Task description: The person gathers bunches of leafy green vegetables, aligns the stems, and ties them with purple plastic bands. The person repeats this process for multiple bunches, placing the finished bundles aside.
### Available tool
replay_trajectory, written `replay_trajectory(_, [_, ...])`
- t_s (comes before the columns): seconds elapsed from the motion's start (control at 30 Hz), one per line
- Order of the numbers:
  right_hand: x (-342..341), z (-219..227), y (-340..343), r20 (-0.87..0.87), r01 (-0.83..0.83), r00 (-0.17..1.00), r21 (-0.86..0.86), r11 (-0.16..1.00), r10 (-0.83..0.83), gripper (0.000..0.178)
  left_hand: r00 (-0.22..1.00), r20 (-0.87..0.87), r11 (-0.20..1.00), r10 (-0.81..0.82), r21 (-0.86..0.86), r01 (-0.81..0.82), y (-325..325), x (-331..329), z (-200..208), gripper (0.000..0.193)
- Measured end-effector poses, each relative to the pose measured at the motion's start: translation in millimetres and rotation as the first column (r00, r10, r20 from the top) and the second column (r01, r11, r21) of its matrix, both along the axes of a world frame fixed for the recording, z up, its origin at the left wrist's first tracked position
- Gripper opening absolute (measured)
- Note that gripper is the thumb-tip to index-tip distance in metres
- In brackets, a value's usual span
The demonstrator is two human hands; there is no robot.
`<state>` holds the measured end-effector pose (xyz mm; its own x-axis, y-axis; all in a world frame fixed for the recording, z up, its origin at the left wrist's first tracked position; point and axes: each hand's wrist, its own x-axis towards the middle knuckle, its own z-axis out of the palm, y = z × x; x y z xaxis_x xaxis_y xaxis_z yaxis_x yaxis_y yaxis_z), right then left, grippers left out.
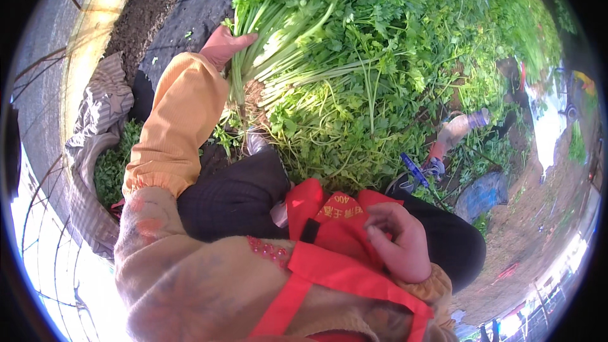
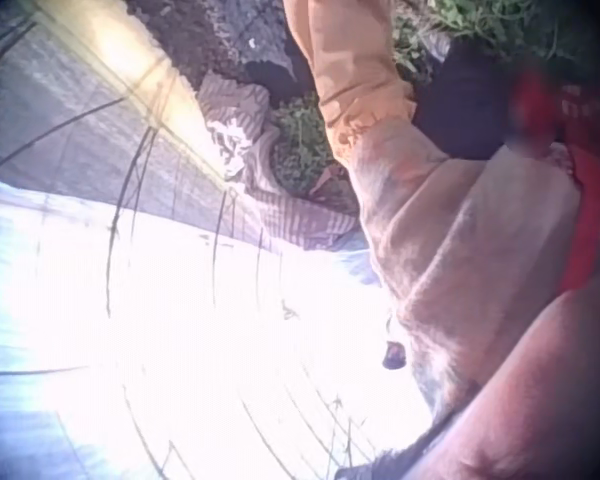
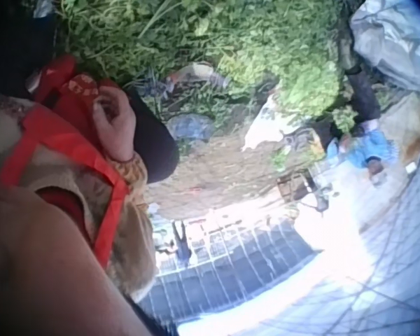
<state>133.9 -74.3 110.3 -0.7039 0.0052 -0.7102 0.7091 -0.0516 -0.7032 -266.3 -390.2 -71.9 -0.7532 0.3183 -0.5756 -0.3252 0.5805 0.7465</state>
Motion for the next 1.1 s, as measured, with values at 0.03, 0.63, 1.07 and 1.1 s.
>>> replay_trajectory(0.03, [1.4, 0.9, -0.9, 0.001, 0.000, 1.000, 0.001, 1.000, 0.000, 0.033, 0.985, 0.152, 0.986, 0.086, 0.131, -0.107, -1.2, 5.0, -2.7, 0.045])
replay_trajectory(0.63, [-94.7, -124.2, -54.8, 0.069, 0.295, 0.955, -0.253, 0.921, -0.287, 0.055, 0.752, 0.652, 0.756, -0.098, 0.540, -0.370, 42.1, 80.7, -19.0, 0.039])
replay_trajectory(1.07, [-172.7, -197.0, -91.6, 0.252, 0.384, 0.923, -0.602, 0.700, -0.289, 0.034, 0.875, -0.255, 0.911, -0.410, -0.165, 0.379, 72.7, 100.9, 12.2, 0.083])
replay_trajectory(1.1, [-175.5, -181.0, -94.7, 0.245, 0.404, 0.913, -0.643, 0.650, -0.326, 0.031, 0.958, -0.159, 0.971, -0.238, -0.066, 0.230, 65.4, 92.7, 11.6, 0.079])
